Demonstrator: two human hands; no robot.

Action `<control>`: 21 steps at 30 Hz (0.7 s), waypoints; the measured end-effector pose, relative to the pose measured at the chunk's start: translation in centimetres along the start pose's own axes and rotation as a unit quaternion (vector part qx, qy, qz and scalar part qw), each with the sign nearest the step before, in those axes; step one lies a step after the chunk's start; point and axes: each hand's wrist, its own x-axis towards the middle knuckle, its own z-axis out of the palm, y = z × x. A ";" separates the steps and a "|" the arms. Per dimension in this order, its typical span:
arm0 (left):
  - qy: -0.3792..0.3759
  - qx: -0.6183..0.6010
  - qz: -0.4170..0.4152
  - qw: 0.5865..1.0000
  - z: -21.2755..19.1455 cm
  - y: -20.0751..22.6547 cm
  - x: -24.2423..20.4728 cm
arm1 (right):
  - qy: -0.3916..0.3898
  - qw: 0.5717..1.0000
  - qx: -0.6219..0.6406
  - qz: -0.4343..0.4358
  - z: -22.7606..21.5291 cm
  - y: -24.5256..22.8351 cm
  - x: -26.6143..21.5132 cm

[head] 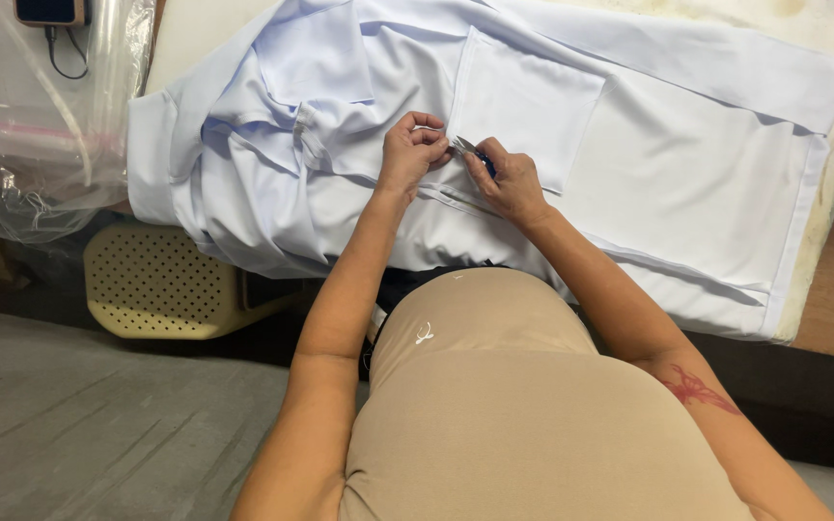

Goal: The person uses small scissors to trim loose threads and excess fabric from a white shirt laid on a worktable. They repeatedly reposition the shirt to access different seams and edges, cutting small pieces of thread and fabric along the way.

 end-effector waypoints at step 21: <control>0.024 0.044 -0.009 0.999 0.8 1.5 -1.6 | -0.004 0.991 0.050 0.120 -1.2 0.8 -0.4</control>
